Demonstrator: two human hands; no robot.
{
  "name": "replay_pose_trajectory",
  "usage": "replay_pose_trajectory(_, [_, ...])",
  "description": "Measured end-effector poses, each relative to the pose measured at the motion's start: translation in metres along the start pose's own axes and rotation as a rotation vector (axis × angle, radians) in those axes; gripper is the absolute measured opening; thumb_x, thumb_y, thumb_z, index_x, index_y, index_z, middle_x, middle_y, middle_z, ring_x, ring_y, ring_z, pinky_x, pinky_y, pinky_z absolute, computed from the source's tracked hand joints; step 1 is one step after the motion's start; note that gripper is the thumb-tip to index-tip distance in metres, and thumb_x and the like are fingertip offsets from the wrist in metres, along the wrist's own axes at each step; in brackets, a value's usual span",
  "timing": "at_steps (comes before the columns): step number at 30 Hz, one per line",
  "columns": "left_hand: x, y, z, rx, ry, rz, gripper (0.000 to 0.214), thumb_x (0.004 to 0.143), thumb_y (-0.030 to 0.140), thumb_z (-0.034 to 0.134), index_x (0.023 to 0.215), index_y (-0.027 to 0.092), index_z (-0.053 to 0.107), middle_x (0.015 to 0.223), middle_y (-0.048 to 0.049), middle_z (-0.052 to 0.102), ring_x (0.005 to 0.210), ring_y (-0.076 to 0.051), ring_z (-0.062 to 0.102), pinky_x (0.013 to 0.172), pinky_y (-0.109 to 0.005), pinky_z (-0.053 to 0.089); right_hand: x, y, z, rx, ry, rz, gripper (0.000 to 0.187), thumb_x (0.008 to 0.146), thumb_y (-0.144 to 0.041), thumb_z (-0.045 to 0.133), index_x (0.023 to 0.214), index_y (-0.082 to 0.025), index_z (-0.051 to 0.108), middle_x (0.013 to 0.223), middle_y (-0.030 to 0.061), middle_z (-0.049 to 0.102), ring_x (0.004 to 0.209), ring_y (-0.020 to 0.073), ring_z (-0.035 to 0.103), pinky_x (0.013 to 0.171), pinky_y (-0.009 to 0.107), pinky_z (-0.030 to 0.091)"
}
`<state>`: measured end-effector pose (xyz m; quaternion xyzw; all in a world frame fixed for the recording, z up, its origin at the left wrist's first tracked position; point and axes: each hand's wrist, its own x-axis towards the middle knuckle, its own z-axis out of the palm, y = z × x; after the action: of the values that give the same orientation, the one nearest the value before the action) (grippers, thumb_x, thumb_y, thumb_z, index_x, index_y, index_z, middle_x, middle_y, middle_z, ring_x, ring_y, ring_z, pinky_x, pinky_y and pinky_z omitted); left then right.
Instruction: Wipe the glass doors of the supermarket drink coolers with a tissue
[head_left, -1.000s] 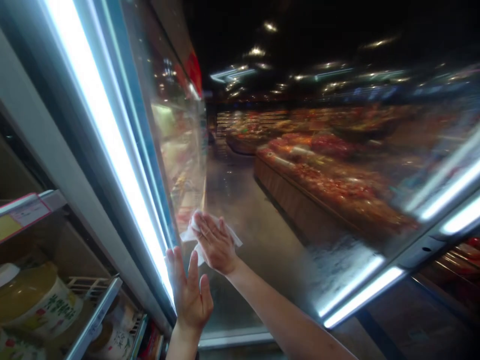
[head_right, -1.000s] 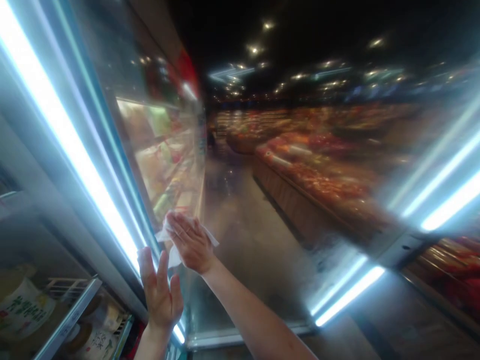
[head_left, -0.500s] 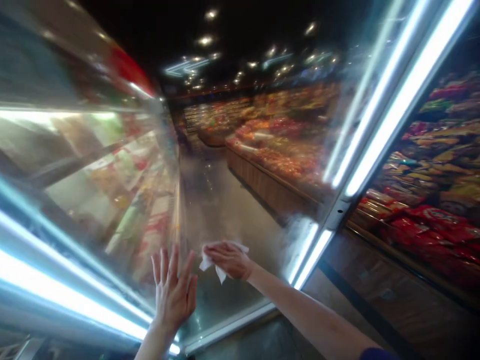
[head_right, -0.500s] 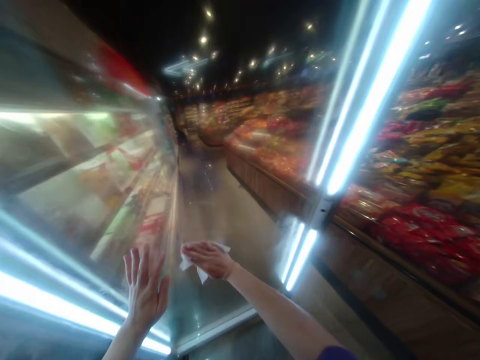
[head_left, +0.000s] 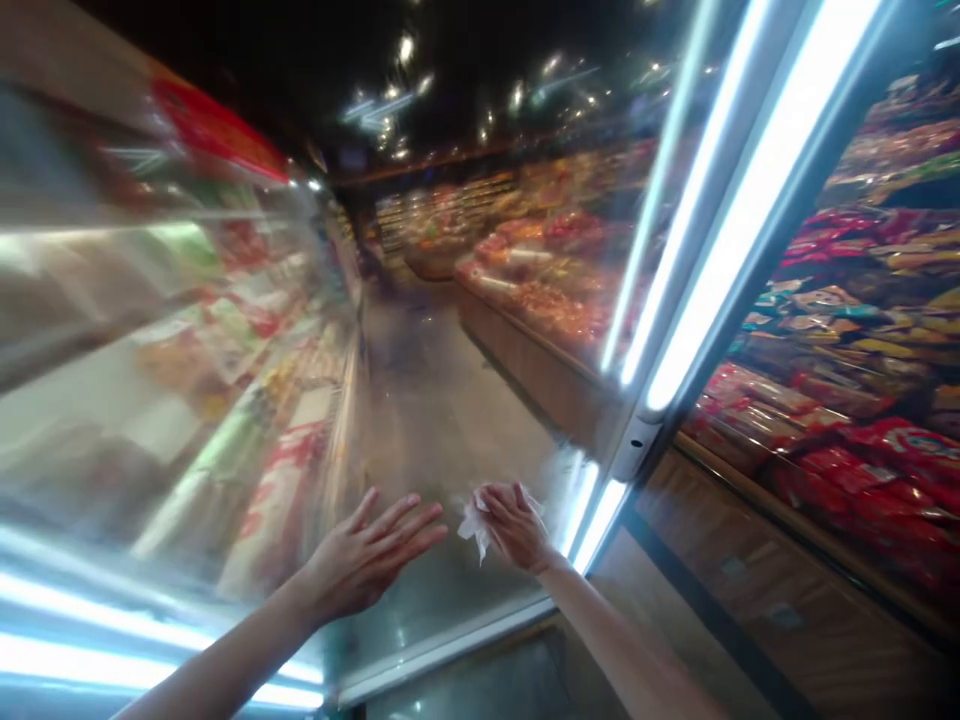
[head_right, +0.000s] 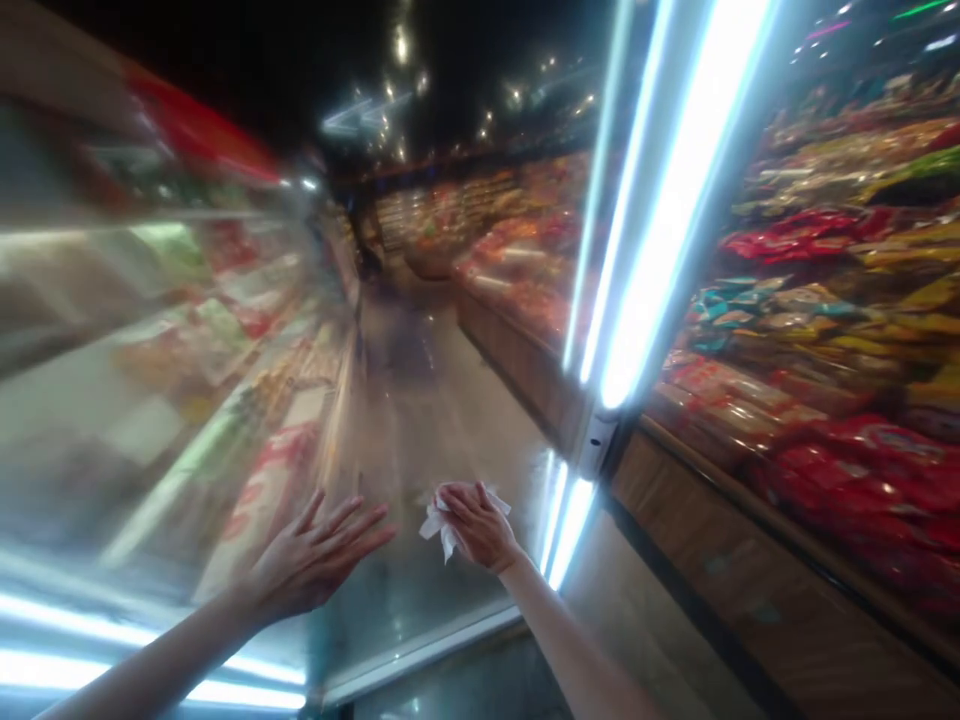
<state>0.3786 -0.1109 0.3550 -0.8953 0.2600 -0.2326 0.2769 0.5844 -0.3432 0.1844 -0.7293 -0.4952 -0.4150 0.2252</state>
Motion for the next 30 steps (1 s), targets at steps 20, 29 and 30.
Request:
replay_pose_trajectory(20, [-0.056, 0.051, 0.040, -0.035, -0.034, -0.138, 0.069, 0.089, 0.039, 0.061, 0.155, 0.036, 0.042, 0.171, 0.0043, 0.021, 0.162, -0.022, 0.003, 0.131, -0.047, -0.002, 0.031, 0.051, -0.045, -0.131, 0.197, 0.424, 0.082, 0.098, -0.022, 0.039, 0.166, -0.014, -0.007, 0.173, 0.0174, -0.007, 0.159, 0.0428, 0.001, 0.120, 0.077, 0.019])
replay_pose_trajectory(29, [-0.118, 0.089, 0.090, 0.054, 0.146, -0.257, 0.069, 0.084, 0.032, 0.064, 0.150, 0.043, 0.048, 0.167, 0.0113, 0.030, 0.161, -0.024, 0.006, 0.133, -0.051, -0.002, -0.024, 0.010, -0.009, -0.154, 0.283, 0.129, 0.083, 0.094, -0.026, 0.048, 0.167, -0.018, 0.008, 0.174, 0.0127, 0.007, 0.159, 0.0401, 0.010, 0.125, 0.071, 0.019])
replay_pose_trajectory(30, [-0.122, 0.092, 0.096, 0.077, 0.158, -0.250, 0.069, 0.083, 0.030, 0.062, 0.149, 0.043, 0.050, 0.167, 0.0113, 0.031, 0.162, -0.024, 0.005, 0.133, -0.052, -0.003, -0.032, 0.000, -0.001, -0.144, 0.260, 0.013, 0.082, 0.092, -0.025, 0.049, 0.166, -0.025, 0.015, 0.173, 0.0067, 0.015, 0.159, 0.0348, 0.018, 0.127, 0.063, 0.024])
